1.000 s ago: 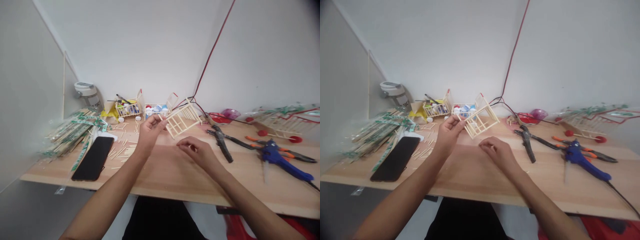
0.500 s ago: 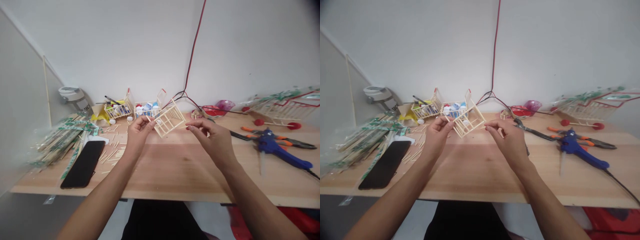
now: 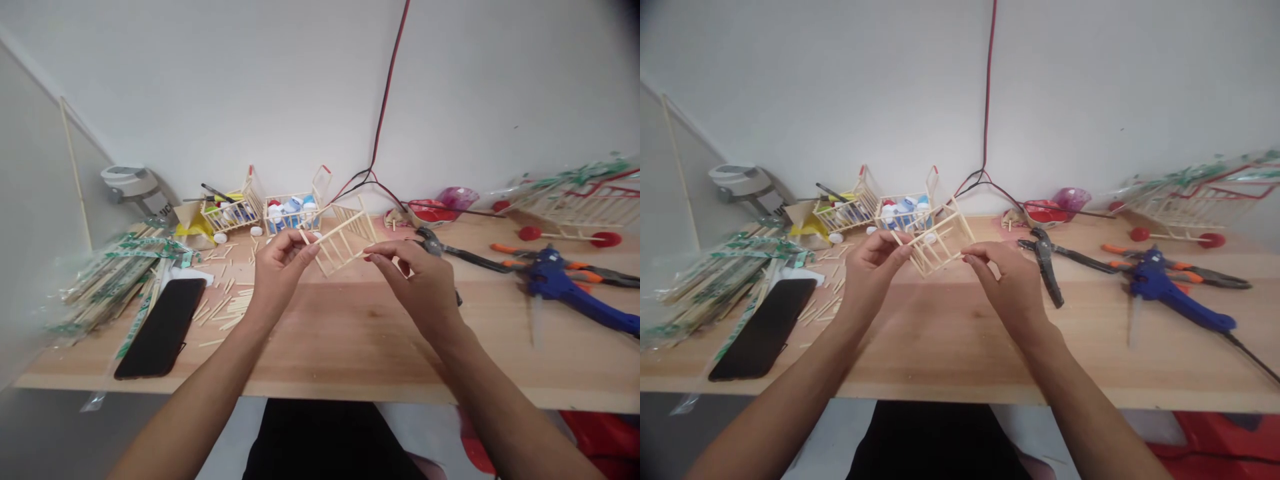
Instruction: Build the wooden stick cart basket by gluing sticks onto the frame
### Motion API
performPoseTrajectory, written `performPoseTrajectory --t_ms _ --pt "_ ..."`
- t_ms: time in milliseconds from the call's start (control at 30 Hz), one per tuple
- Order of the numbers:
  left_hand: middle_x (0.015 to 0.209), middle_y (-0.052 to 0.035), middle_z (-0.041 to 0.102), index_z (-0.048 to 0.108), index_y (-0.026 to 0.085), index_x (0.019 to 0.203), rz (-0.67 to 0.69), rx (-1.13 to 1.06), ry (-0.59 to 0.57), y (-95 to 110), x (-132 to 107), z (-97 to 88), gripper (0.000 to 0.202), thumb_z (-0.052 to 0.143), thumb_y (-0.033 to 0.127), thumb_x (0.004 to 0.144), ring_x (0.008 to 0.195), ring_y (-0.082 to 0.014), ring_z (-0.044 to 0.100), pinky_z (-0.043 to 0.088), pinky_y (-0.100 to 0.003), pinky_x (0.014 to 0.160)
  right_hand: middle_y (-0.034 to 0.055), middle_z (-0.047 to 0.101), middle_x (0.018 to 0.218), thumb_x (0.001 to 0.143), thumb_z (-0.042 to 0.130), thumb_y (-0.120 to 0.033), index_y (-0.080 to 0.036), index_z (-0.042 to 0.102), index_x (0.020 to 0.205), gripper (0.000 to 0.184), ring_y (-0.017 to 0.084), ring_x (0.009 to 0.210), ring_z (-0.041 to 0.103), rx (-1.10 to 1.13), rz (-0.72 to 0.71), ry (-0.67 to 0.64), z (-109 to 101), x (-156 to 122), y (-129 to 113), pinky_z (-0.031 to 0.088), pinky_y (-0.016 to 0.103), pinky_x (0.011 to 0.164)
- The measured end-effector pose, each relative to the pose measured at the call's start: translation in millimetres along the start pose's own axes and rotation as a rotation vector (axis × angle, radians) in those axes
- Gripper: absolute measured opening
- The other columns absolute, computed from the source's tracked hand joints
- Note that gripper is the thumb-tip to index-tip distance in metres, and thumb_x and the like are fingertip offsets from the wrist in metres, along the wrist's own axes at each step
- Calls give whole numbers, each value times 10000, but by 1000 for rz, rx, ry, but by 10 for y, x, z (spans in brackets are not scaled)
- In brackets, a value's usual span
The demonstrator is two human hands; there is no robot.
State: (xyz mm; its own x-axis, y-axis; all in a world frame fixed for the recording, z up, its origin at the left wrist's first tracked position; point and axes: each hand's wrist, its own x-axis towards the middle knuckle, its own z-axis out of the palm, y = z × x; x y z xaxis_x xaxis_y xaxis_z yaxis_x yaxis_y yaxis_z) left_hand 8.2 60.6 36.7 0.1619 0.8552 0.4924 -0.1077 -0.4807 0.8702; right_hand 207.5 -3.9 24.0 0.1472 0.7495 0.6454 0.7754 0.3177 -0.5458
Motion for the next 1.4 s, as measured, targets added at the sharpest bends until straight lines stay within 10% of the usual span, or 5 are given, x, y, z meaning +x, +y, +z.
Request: performPoseTrajectory --t_ms 1400 --pt "851 -27 685 683 178 847 -25 87 -77 -47 -49 48 179 749 327 773 793 -131 621 504 -241 724 -22 655 684 875 622 -309 -200 668 769 158 93 570 499 76 62 7 26 -32 11 368 236 561"
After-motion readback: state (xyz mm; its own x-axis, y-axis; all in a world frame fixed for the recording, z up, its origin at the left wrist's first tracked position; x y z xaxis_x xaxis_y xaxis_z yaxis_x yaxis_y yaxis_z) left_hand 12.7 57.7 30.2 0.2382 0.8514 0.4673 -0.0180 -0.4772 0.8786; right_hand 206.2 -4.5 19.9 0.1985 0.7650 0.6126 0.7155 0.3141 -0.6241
